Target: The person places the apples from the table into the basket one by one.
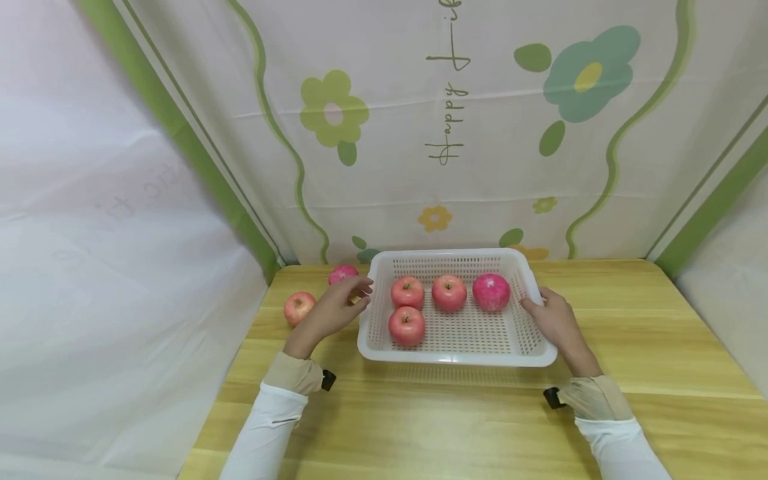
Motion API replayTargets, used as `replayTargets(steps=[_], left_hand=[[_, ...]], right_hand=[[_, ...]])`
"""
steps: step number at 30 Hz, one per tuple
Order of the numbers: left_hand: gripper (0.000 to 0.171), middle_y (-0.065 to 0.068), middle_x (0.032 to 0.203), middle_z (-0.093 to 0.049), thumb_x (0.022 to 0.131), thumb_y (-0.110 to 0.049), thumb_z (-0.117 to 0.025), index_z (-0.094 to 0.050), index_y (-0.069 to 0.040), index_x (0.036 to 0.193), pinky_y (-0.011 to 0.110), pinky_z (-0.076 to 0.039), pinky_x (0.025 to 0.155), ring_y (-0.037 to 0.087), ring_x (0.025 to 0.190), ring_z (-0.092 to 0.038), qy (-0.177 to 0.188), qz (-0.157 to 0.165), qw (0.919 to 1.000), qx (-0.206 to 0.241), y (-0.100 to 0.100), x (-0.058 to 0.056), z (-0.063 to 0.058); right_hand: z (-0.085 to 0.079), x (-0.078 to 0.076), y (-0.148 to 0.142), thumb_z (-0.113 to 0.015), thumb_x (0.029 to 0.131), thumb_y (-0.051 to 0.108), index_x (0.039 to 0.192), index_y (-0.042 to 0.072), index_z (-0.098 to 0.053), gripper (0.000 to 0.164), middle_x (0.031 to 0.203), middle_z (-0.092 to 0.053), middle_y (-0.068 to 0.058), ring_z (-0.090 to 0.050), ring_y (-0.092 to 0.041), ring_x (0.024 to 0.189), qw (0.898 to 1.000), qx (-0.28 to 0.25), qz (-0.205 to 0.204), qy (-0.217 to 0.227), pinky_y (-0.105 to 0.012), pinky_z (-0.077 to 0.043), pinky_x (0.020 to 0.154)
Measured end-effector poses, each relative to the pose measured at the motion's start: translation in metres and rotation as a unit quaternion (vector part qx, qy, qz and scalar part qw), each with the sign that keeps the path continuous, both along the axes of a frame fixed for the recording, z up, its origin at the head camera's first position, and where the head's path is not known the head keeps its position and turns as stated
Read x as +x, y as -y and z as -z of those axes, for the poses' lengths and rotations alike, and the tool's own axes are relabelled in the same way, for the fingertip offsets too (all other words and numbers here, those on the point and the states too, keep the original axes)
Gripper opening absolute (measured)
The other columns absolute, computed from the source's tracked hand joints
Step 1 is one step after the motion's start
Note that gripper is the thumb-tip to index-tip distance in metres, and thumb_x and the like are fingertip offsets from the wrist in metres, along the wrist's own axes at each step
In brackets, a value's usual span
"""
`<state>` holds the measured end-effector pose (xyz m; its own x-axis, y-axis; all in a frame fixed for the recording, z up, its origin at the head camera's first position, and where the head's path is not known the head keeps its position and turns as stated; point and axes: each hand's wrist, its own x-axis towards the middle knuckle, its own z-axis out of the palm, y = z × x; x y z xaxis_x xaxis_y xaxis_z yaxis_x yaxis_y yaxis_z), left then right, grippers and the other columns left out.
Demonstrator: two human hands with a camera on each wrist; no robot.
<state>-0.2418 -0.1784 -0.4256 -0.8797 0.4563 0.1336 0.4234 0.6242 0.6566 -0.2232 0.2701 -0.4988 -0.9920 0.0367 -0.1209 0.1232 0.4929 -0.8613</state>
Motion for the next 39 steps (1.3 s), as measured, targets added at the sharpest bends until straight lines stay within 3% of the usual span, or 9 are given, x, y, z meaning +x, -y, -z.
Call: replayTargets(steps=[4, 11, 20, 27, 32, 39], left_hand=[[0.038, 0.016, 0.128, -0.072, 0.105, -0.009, -0.065, -0.061, 0.001, 0.141, 0.058, -0.058, 0.099, 0.033, 0.118, -0.071, 0.005, -0.01, 0.9999, 0.008, 0.006, 0.001, 0.002], [0.037, 0.016, 0.126, -0.074, 0.104, -0.01, -0.066, -0.062, 0.0, 0.14, 0.045, -0.06, 0.089, 0.032, 0.116, -0.072, -0.005, -0.016, 0.9998, 0.006, 0.016, 0.003, 0.007], [0.035, 0.016, 0.129, -0.072, 0.105, -0.012, -0.065, -0.062, -0.002, 0.139, 0.039, -0.058, 0.087, 0.031, 0.117, -0.07, -0.007, -0.031, 0.9995, -0.001, 0.031, 0.005, 0.016], [0.037, 0.015, 0.129, -0.072, 0.104, -0.014, -0.067, -0.062, -0.003, 0.139, 0.052, -0.06, 0.094, 0.034, 0.121, -0.068, -0.001, -0.06, 0.9982, -0.008, 0.044, 0.007, 0.019], [0.045, 0.018, 0.137, -0.069, 0.101, -0.014, -0.069, -0.061, -0.001, 0.143, 0.063, -0.053, 0.105, 0.039, 0.13, -0.063, -0.015, -0.084, 0.9957, -0.036, 0.056, 0.006, 0.023], [0.047, 0.022, 0.138, -0.067, 0.096, -0.015, -0.074, -0.063, 0.003, 0.139, 0.064, -0.042, 0.118, 0.046, 0.138, -0.054, -0.043, -0.108, 0.9905, -0.073, 0.069, 0.004, 0.026]], right_hand=[[0.0, 0.0, 0.0, -0.052, 0.11, 0.029, 0.153, -0.016, -0.038, 0.063, 0.12, -0.067, -0.04, -0.078, -0.025, 0.078, 1.0, 0.0, 0.001, 0.001, -0.039, -0.066, 0.064], [0.0, 0.0, 0.0, -0.051, 0.11, 0.028, 0.153, -0.016, -0.038, 0.063, 0.12, -0.068, -0.04, -0.078, -0.025, 0.079, 1.0, 0.004, 0.002, 0.0, -0.039, -0.066, 0.064], [-0.001, 0.0, 0.001, -0.051, 0.11, 0.03, 0.154, -0.016, -0.038, 0.064, 0.122, -0.067, -0.04, -0.078, -0.026, 0.081, 1.0, 0.006, 0.002, 0.002, -0.038, -0.066, 0.065], [-0.002, 0.001, 0.001, -0.052, 0.11, 0.03, 0.153, -0.015, -0.039, 0.064, 0.123, -0.067, -0.04, -0.078, -0.027, 0.082, 1.0, 0.008, 0.005, 0.004, -0.038, -0.066, 0.065], [-0.002, 0.001, 0.0, -0.051, 0.11, 0.03, 0.153, -0.015, -0.039, 0.063, 0.123, -0.067, -0.04, -0.078, -0.025, 0.081, 1.0, 0.011, 0.004, 0.004, -0.038, -0.066, 0.065], [-0.002, 0.001, 0.001, -0.051, 0.11, 0.03, 0.154, -0.015, -0.038, 0.064, 0.122, -0.067, -0.04, -0.078, -0.026, 0.081, 1.0, 0.008, 0.002, 0.001, -0.038, -0.066, 0.065]])
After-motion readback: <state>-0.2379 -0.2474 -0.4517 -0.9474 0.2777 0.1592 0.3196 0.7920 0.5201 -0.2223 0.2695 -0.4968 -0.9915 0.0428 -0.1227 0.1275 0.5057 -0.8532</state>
